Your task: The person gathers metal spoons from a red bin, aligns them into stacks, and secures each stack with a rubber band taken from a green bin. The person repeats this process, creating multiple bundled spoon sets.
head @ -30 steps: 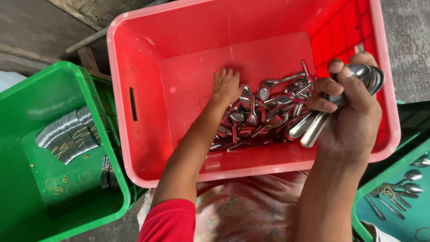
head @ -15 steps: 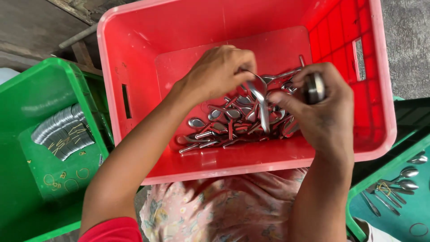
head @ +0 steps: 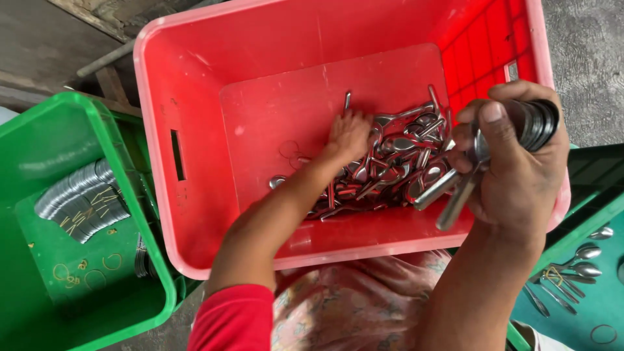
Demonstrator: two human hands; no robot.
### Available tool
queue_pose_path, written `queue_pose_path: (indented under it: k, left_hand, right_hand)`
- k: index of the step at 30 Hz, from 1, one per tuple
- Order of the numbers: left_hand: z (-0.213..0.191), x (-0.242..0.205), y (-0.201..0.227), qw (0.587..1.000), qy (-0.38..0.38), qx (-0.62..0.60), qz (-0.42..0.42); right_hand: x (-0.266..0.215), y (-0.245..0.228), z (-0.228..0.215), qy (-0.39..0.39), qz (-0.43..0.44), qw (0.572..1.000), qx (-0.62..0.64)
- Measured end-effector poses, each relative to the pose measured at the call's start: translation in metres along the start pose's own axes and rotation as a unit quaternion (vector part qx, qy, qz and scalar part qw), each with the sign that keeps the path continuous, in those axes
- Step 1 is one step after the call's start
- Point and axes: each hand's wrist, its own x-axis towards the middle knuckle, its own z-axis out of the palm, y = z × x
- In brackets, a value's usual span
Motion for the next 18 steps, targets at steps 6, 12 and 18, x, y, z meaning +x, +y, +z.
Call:
queue_pose_path:
  k: [6, 12, 18]
  left_hand:
    - [0.019, 0.023, -0.009, 1.000, 0.008, -0.006, 0.023]
    - [-0.160, -0.047, 0.012, 0.957, 0.177, -0.141, 0.184]
    - [-0.224, -0.106, 0.046, 0.879, 0.177, -0.359, 0.258]
  right_hand:
    - [0.003, 0.004, 0.000, -0.020, -0.056, 0.994, -0.088]
    - [0.014, 0.013, 0.001, -0.030, -0.074, 0.932, -0.353]
    - [0.040, 0.034, 0.016, -0.167, -0.045, 0.951, -0.256]
